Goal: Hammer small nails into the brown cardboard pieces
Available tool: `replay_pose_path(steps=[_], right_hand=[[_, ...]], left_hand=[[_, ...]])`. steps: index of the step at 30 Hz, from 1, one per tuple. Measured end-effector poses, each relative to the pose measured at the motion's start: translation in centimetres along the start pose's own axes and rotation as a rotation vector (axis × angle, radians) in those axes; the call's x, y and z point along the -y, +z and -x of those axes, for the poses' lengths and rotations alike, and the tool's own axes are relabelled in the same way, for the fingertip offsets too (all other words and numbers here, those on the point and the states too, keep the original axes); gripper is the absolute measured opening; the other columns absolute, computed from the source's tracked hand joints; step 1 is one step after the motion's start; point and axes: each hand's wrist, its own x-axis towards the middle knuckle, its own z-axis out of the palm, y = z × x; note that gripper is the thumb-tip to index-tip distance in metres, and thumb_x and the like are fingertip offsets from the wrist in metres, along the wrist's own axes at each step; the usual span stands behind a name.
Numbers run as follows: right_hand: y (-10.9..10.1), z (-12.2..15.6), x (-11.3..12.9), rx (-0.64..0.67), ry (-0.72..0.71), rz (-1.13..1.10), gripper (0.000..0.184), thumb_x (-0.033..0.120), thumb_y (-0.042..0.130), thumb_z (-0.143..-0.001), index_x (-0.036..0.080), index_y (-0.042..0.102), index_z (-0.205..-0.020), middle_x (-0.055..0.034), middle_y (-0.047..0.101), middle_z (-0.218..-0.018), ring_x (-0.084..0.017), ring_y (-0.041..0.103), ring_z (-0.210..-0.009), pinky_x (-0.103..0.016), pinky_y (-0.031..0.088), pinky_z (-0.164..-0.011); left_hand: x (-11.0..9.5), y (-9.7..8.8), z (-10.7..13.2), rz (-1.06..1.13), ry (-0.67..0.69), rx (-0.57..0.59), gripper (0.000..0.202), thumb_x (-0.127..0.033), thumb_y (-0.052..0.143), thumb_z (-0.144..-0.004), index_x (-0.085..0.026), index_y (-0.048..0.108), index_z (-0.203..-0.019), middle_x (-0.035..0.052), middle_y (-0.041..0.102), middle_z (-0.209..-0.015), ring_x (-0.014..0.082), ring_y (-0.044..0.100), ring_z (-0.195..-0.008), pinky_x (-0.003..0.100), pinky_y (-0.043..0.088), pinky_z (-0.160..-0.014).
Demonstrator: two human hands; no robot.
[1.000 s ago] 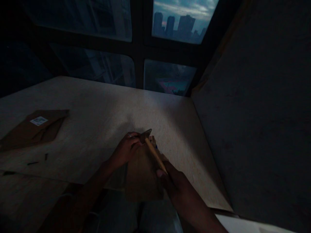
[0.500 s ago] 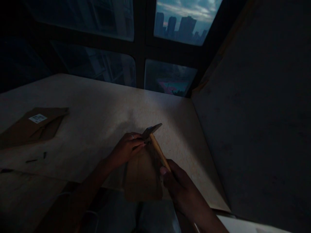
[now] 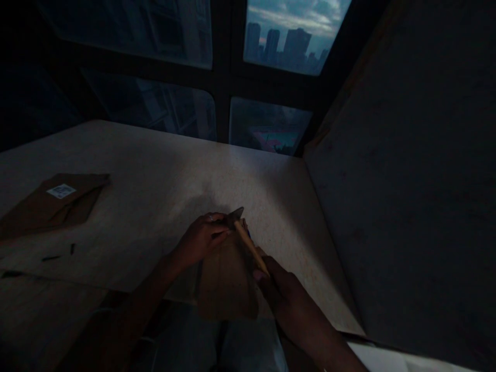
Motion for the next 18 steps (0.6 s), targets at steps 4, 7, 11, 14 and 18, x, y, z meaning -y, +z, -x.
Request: replay_pose_path(steps=[4,7,11,14,18], right_hand=[[-0.2,0.7,0.2,-0.049,0.027,-0.059,0.050,0.065,0.051,-0.093,0.023,0.070,-0.111,-0.0031,0.068,-0.079,-0.021,0.062,-0.074,-0.027,0.044,-0.064],[-0.4,0.9,0.5,-0.093,0.029,-0.091,0.048,0.065,0.055,-0.092,0.023,0.070,-0.111,-0.0030,0.068,-0.078,-0.020,0.061,-0.073,-0.026,0.044,-0.062],[-0.4,0.8,0.5,-0.059,0.026,-0.103,0.049,0.064,0.053,-0.092,0.022,0.070,-0.112,-0.0035,0.068,-0.081,-0.020,0.061,-0.076,-0.026,0.045,-0.064],[-0.2,0.9,0.3,-0.103,0.058,-0.125,0.052,0.066,0.056,-0.090,0.021,0.070,-0.113,-0.0032,0.064,-0.079,-0.020,0.059,-0.076,-0.025,0.044,-0.062],[0.2,1.3,0.0,-0.143,0.130,-0.168,0.058,0.067,0.057,-0.089,0.019,0.068,-0.119,0.0030,0.050,-0.064,-0.013,0.043,-0.054,-0.023,0.035,-0.049]], left_hand=[[0.0,0.0,0.0,0.038,0.001,0.002,0.015,-0.015,0.066,-0.088,-0.023,0.078,-0.088,0.0070,0.075,-0.107,0.0223,0.070,-0.097,0.039,0.055,-0.087],[-0.2,-0.2,-0.1,0.068,0.001,0.003,0.014,-0.014,0.066,-0.087,-0.023,0.077,-0.085,0.0060,0.075,-0.105,0.0211,0.070,-0.097,0.039,0.055,-0.088],[-0.4,-0.2,-0.1,0.085,-0.030,-0.016,0.012,-0.015,0.067,-0.086,-0.022,0.077,-0.084,0.0064,0.075,-0.106,0.0218,0.070,-0.096,0.040,0.055,-0.090],[-0.4,0.0,0.1,0.098,-0.045,-0.022,0.011,-0.017,0.066,-0.087,-0.022,0.076,-0.085,0.0070,0.075,-0.108,0.0222,0.070,-0.099,0.041,0.054,-0.092],[-0.4,0.2,0.4,0.136,-0.073,-0.047,0.013,-0.017,0.068,-0.084,-0.022,0.075,-0.093,0.0073,0.073,-0.114,0.0227,0.068,-0.106,0.041,0.054,-0.094]])
